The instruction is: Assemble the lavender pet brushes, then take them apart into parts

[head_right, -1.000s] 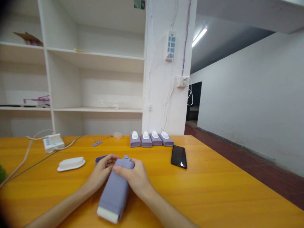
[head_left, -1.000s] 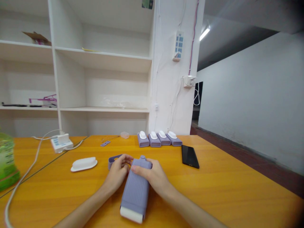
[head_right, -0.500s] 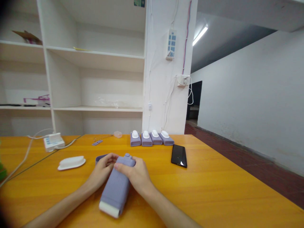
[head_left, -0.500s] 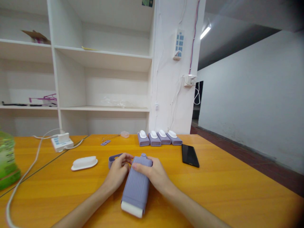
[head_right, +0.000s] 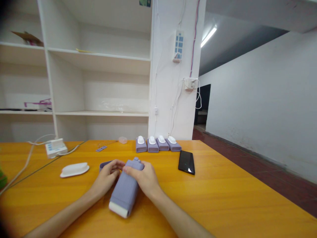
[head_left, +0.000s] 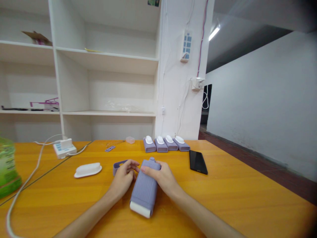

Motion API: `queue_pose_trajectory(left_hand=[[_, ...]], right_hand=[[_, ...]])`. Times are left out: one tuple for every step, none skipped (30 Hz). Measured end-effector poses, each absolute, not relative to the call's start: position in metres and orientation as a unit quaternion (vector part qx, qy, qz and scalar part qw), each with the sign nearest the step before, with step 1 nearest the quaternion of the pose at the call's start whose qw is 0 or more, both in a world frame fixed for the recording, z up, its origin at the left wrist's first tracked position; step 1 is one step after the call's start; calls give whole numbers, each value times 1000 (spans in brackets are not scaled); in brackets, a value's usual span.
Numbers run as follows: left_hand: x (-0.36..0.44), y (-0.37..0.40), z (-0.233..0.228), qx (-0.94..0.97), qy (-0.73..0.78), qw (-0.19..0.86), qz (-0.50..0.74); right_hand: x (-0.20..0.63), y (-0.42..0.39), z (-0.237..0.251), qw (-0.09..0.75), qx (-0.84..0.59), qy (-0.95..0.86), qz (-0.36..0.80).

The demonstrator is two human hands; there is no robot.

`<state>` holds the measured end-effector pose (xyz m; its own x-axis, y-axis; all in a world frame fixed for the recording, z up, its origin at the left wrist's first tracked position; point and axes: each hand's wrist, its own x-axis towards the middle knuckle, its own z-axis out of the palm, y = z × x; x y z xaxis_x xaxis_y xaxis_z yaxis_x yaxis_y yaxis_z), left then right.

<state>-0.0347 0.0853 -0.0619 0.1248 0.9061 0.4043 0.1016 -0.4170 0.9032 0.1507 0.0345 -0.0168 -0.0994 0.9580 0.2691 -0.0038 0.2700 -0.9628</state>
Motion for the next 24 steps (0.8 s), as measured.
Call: queue_pose_trajectory(left_hand=[[-35, 86, -62, 648, 388, 376, 536], [-35, 86, -63, 647, 388, 377, 537], [-35, 86, -63, 646, 388, 378, 537], [-35, 85, -63, 645, 389, 379, 537], [-34, 85, -63, 644, 390, 380, 538], [-34, 85, -63, 642, 391, 381, 538], [-34, 84, -62, 640, 392, 381, 539], [-33, 83, -62, 638, 393, 382, 540], [-33, 83, -62, 637, 394, 383, 541], [-33, 82, -61, 635, 395, 384, 541], [-33, 82, -61, 634, 395, 385, 541], [-33, 82, -61, 634, 395, 387, 541], [-33, 81, -60, 634, 395, 388, 540], [-33, 81, -60, 633, 395, 390, 539], [-33, 81, -59, 633, 397, 391, 538], [-33, 80, -59, 632, 398, 391, 537], [-33, 79, -58, 632, 399, 391, 537], [-33, 79, -57, 631, 401, 392, 537], [-32, 78, -55, 630, 402, 392, 536], [-32, 77, -54, 629, 403, 392, 536], [-31, 76, -53, 629, 404, 393, 535], [-31, 75, -52, 628, 405, 394, 535], [-30, 75, -52, 628, 406, 395, 534], [-30, 75, -51, 628, 407, 395, 534]], right_hand=[[152, 36, -17, 537, -409, -592, 441], [153, 38, -18, 537, -414, -594, 433], [154, 40, -18, 538, -419, -596, 423], [155, 42, -19, 538, -425, -599, 413], [157, 44, -20, 538, -431, -602, 402], [159, 47, -20, 539, -439, -606, 388], [161, 49, -21, 538, -447, -610, 372], [164, 52, -21, 538, -457, -614, 353], [166, 54, -21, 538, -467, -619, 332], [169, 57, -20, 536, -478, -623, 310], [172, 59, -19, 535, -491, -626, 284], [175, 61, -17, 533, -507, -627, 255], [179, 63, -15, 531, -525, -626, 223], [182, 64, -13, 529, -544, -624, 189], [186, 65, -10, 525, -561, -621, 152], [189, 66, -7, 520, -577, -619, 116], [193, 66, -5, 512, -589, -620, 82], [196, 66, -3, 501, -597, -625, 50], [199, 65, -1, 489, -600, -633, 21], [201, 65, -1, 475, -598, -646, -4], [202, 64, -1, 459, -591, -662, -26], [204, 64, -1, 443, -582, -681, -45], [205, 64, -2, 426, -571, -699, -61], [205, 65, -3, 411, -560, -715, -74]])
